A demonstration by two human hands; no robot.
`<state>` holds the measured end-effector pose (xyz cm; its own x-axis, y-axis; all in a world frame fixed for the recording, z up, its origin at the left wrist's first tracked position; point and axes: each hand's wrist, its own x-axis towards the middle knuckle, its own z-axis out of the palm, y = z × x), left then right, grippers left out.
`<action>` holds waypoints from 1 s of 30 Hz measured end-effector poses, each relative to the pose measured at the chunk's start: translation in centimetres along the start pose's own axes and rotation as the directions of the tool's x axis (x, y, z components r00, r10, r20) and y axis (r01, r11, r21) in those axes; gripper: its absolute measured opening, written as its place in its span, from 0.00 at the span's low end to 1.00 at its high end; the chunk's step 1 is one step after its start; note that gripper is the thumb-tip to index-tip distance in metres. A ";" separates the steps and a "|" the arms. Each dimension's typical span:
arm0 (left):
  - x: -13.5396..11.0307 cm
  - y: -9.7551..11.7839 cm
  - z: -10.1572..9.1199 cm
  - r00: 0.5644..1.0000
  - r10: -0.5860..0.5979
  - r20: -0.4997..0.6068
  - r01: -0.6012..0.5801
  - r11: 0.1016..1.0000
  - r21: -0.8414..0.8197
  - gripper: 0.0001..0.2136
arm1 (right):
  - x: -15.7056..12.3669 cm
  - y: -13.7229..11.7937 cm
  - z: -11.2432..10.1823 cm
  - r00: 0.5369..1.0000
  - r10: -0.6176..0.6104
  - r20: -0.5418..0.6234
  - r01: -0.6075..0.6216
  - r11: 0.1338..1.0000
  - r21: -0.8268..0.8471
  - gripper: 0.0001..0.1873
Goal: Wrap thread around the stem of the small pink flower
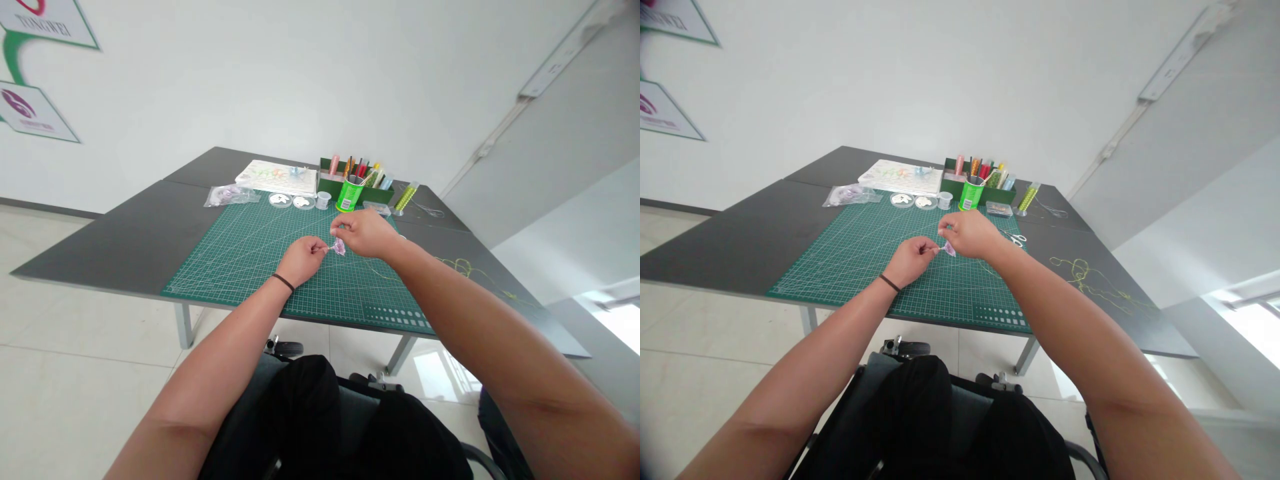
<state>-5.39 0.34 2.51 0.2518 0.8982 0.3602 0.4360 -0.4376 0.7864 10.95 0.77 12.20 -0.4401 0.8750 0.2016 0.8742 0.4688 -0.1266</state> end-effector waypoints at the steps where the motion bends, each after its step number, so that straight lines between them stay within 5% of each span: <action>1: 0.0 0.0 0.0 1.000 0.004 0.002 -0.004 1.000 0.000 0.06 | 0.2 0.1 0.1 1.000 -0.004 0.001 0.004 1.000 0.006 0.12; 19: 0.0 0.0 -0.2 0.999 0.038 0.037 -0.039 0.999 0.025 0.06 | 1.8 1.6 1.2 0.996 0.071 0.062 -0.077 0.991 0.111 0.11; 30: 0.0 0.2 -0.4 0.992 0.117 0.048 -0.118 0.993 0.022 0.06 | 2.2 3.5 2.7 0.968 0.130 0.216 -0.198 0.923 0.329 0.12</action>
<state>-5.63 0.30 2.84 0.3423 0.8379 0.4251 0.4218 -0.5414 0.7273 12.45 4.68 9.62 -0.3562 0.9339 -0.0313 0.8266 0.2993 -0.4766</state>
